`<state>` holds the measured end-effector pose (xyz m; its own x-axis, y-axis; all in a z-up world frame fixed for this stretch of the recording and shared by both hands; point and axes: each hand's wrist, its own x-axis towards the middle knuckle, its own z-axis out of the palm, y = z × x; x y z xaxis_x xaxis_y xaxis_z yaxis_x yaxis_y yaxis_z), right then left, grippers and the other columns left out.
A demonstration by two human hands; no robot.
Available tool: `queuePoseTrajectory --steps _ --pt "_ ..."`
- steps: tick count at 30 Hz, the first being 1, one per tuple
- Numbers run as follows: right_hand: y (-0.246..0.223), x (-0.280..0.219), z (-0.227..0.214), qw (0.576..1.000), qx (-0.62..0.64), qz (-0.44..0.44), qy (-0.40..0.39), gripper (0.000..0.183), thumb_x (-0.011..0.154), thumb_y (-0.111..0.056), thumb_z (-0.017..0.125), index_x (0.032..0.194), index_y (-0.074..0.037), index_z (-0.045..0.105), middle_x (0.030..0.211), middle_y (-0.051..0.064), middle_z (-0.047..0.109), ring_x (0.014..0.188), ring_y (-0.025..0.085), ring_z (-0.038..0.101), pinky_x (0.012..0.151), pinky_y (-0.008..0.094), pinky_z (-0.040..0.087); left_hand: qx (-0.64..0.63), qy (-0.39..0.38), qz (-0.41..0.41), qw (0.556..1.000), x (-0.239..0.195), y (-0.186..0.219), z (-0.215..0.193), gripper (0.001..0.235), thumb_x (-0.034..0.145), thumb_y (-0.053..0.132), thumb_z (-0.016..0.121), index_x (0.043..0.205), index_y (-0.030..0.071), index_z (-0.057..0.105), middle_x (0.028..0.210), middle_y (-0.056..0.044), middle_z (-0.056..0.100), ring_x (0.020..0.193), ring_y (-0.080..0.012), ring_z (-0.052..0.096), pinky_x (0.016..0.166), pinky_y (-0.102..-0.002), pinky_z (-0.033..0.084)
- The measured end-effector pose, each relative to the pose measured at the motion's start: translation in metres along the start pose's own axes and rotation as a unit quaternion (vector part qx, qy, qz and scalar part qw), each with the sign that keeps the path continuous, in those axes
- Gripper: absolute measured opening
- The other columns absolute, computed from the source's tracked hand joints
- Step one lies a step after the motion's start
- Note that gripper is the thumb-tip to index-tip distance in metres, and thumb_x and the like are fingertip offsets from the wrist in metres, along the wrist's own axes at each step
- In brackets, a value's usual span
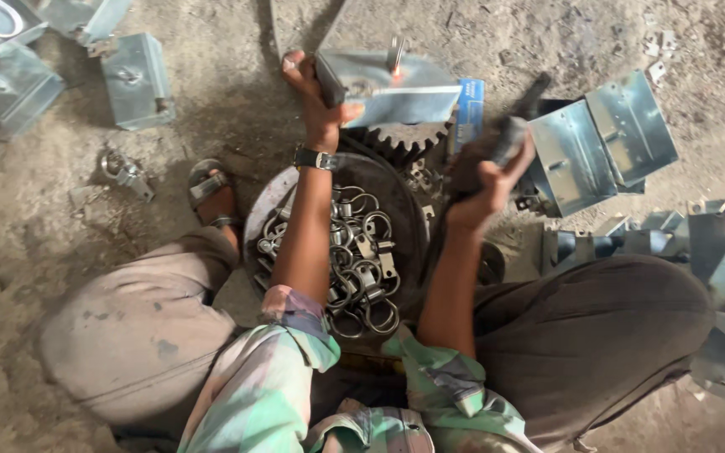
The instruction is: The person welds metal handles and small components onto metal boxes while sitting on the floor, using a handheld welding tool and a hammer.
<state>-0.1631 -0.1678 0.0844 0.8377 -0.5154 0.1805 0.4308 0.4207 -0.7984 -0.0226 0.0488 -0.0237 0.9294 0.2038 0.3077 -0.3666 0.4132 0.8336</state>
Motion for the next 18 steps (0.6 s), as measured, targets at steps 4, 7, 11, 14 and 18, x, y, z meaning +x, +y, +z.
queuePoseTrajectory --steps 4,7,11,14,18 --pt "0.024 -0.018 0.015 0.992 -0.100 0.065 0.027 0.082 0.076 -0.011 0.071 0.151 -0.009 0.039 0.124 0.007 0.057 0.096 0.019 0.060 0.079 0.032 0.056 -0.010 -0.032 -0.087 0.996 -0.019 -0.042 -0.025 0.114 0.055 0.010 0.091 0.147 0.018 0.023 0.134 -0.008 0.047 0.131 -0.0285 0.048 0.116 -0.044 0.046" --pt "0.042 -0.029 0.023 0.983 -0.139 0.117 0.011 0.079 0.082 -0.007 0.075 0.152 -0.010 0.038 0.117 0.007 0.059 0.094 0.017 0.060 0.079 0.029 0.053 -0.069 -0.103 -0.198 0.972 -0.019 -0.047 -0.057 0.119 0.054 0.008 0.097 0.142 0.022 0.018 0.145 -0.010 0.046 0.140 -0.0315 0.045 0.117 -0.053 0.047" --pt "0.063 -0.041 0.035 0.973 -0.188 0.133 0.009 0.080 0.084 -0.008 0.080 0.152 -0.009 0.040 0.113 0.008 0.060 0.092 0.016 0.060 0.077 0.028 0.052 0.053 -0.201 -0.245 0.947 -0.006 -0.034 -0.106 0.128 0.071 0.004 0.096 0.166 0.023 0.013 0.163 -0.011 0.042 0.161 -0.0309 0.038 0.136 -0.048 0.034" --pt "0.064 -0.052 0.048 0.961 -0.253 0.111 0.015 0.083 0.081 -0.013 0.083 0.152 -0.009 0.041 0.120 0.010 0.064 0.102 0.016 0.064 0.091 0.030 0.056 -0.052 -0.222 -0.230 0.946 -0.019 -0.023 -0.104 0.152 0.060 0.003 0.103 0.168 0.028 -0.002 0.169 -0.009 0.044 0.159 -0.0273 0.038 0.136 -0.051 0.031" --pt "0.056 -0.055 0.057 0.906 -0.409 0.108 0.018 0.082 0.076 -0.020 0.087 0.147 -0.007 0.048 0.123 0.013 0.070 0.106 0.017 0.067 0.097 0.031 0.056 -0.039 -0.231 -0.267 0.935 -0.021 -0.009 -0.102 0.150 0.059 0.003 0.104 0.168 0.024 0.003 0.169 -0.005 0.039 0.160 -0.0227 0.036 0.135 -0.047 0.028"
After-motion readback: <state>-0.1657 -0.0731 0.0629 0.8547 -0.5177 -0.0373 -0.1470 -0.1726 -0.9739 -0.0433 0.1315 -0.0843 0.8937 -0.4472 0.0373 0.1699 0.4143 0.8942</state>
